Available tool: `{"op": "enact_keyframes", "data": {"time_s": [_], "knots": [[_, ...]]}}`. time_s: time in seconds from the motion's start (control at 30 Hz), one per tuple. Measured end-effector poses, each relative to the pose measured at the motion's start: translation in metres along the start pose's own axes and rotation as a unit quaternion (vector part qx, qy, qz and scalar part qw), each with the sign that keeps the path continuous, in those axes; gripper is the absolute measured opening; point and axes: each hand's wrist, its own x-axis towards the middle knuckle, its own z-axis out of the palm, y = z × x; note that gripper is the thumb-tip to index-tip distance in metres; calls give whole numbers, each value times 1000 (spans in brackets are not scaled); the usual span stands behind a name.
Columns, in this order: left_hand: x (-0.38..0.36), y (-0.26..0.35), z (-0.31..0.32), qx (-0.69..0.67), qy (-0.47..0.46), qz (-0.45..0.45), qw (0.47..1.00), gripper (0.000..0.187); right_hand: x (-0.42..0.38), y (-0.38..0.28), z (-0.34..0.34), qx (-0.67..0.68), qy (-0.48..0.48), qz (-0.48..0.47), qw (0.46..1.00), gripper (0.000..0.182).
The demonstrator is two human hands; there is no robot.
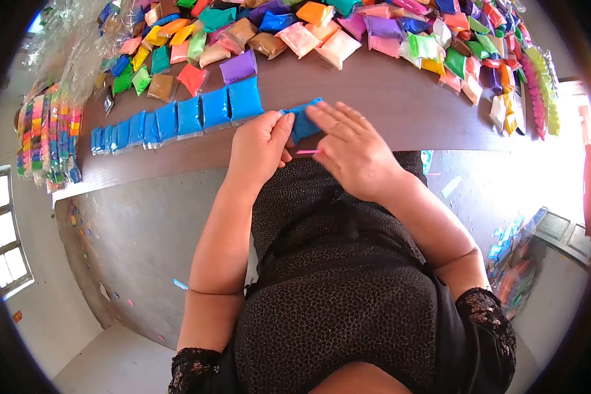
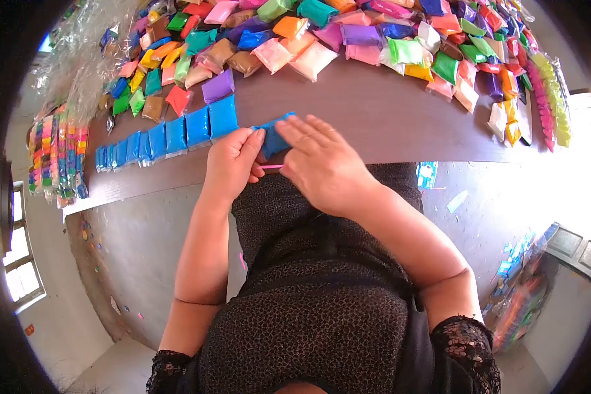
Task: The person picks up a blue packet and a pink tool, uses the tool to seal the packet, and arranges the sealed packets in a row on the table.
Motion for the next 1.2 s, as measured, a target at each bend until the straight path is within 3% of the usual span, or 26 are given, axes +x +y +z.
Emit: {"op": "enact_keyframes", "data": {"time_s": [0.2,0.23,0.27,0.3,0.33,0.37,0.4,0.43,0.5,0.6,0.67,0.7,0.77,0.87,1.0,1.1,1.2], "knots": [[-1,1,-1,-36,9,-10,999,26,-2,28,-6,-20,-18,44,999,24],[-5,-2,1,-33,9,-10,999,26,-8,34,-10,8,33,79,996,31],[-11,-6,4,-14,82,66,994,19,-14,36,-18,13,70,149,986,30],[-15,-8,6,5,154,140,978,11,-21,46,-21,-11,117,153,981,29],[-17,-7,6,9,152,138,979,11,-29,54,-26,1,124,192,974,30],[-19,-6,6,177,220,320,904,10,-34,60,-28,13,126,208,970,29],[-22,-5,6,332,271,482,765,14,-38,63,-29,24,129,222,966,28],[-24,-15,10,351,222,483,771,23,-40,63,-28,28,129,222,966,28],[-30,-21,19,383,184,460,779,24,-40,67,-27,-40,104,131,985,24],[-36,-21,17,422,139,431,785,25,-41,66,-27,-3,123,174,977,19],[-32,-15,12,406,137,451,783,43,-40,66,-27,-2,124,175,977,18],[-28,-13,16,409,138,449,783,43,-40,66,-27,-7,124,174,977,17],[-18,-6,32,429,120,395,804,66,-41,66,-27,-3,125,166,978,17],[-11,-23,39,412,79,362,832,80,-41,67,-29,0,126,158,979,16],[-10,-22,38,427,84,367,822,79,-41,68,-27,-14,129,147,980,16],[-11,-10,31,368,43,344,863,81,-40,68,-28,3,126,155,980,16],[-14,-10,38,415,119,347,833,87,-38,65,-28,-4,131,160,978,17]]}}
